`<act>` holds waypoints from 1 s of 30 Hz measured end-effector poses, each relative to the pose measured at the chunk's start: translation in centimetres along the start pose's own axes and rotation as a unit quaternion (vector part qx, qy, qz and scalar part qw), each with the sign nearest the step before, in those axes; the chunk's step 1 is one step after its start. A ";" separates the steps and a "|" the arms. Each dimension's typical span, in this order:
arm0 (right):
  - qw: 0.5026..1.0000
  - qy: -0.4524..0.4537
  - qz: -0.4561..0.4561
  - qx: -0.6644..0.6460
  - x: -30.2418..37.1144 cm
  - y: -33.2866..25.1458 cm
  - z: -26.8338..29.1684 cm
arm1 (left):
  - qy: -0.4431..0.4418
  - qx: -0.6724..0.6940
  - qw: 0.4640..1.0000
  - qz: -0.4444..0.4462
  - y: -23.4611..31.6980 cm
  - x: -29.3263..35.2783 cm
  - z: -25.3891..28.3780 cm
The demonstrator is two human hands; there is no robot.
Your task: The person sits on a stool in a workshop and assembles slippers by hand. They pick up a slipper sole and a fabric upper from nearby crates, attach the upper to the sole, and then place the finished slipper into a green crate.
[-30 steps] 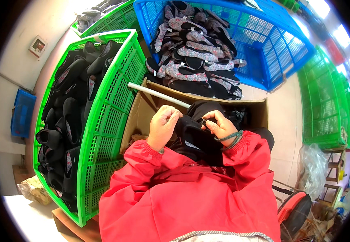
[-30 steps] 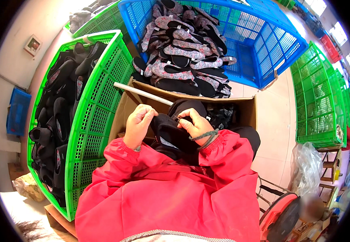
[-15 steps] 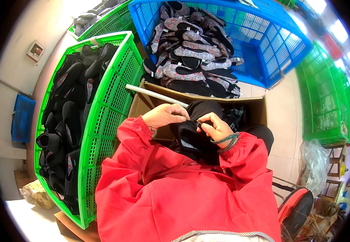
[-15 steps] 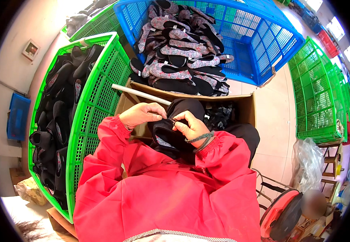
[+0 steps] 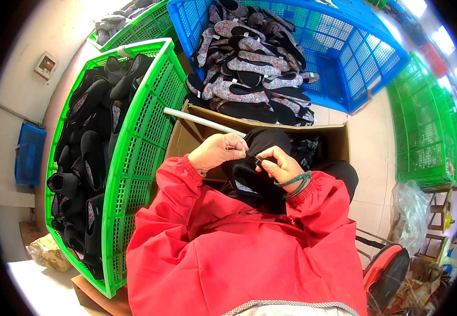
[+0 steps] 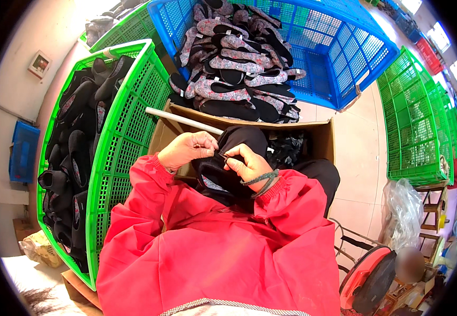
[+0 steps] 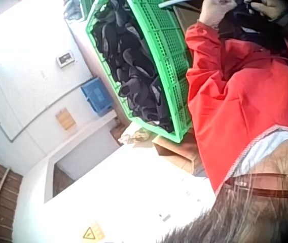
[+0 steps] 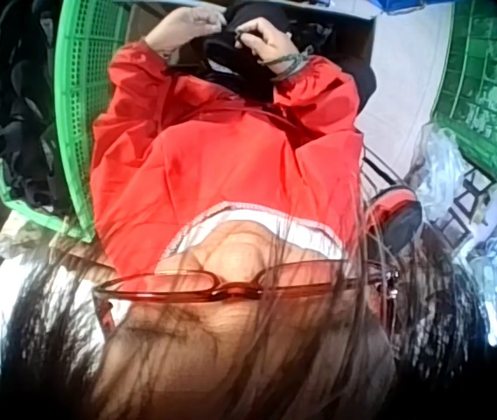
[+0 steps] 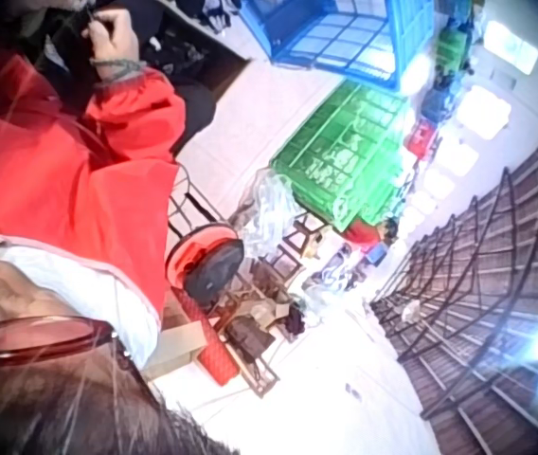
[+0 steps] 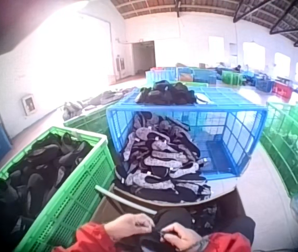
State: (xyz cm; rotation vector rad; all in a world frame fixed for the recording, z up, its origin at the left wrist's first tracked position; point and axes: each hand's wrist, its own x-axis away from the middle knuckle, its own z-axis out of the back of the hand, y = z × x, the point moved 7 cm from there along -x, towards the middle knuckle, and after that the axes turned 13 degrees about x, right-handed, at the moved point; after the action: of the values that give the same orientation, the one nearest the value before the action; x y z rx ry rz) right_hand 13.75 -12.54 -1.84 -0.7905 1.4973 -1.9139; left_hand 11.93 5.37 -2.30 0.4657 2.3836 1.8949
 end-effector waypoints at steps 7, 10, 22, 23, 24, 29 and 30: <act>1.000 0.001 0.001 0.023 -0.1 -0.4 0.2 | 0.070 -0.144 0.980 -0.117 2.0 0.8 -0.6; 0.998 -0.002 0.005 0.061 -0.2 -0.8 0.2 | 0.100 -0.152 0.972 -0.145 2.0 1.1 -0.8; 0.970 -0.034 0.066 0.230 -0.6 -2.2 0.1 | 0.175 -0.309 0.866 -0.353 5.2 2.7 -4.2; 0.970 -0.035 0.064 0.230 -0.7 -2.3 0.1 | 0.176 -0.308 0.866 -0.353 5.1 2.7 -4.1; 0.971 -0.036 0.062 0.229 -0.7 -2.4 0.1 | 0.181 -0.307 0.863 -0.357 5.2 2.7 -4.0; 0.983 -0.063 0.034 0.168 -0.8 -2.1 -0.1 | 0.197 -0.307 0.853 -0.373 5.4 2.9 -4.1; 0.984 -0.068 0.031 0.160 -0.8 -2.1 -0.1 | 0.197 -0.306 0.853 -0.374 5.3 2.9 -4.1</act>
State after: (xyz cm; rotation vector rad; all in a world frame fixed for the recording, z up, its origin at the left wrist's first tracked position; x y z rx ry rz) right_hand 14.02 -11.40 0.10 -0.7017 1.0842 -1.9465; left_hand 9.26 3.35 4.15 -0.8352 1.5352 2.2398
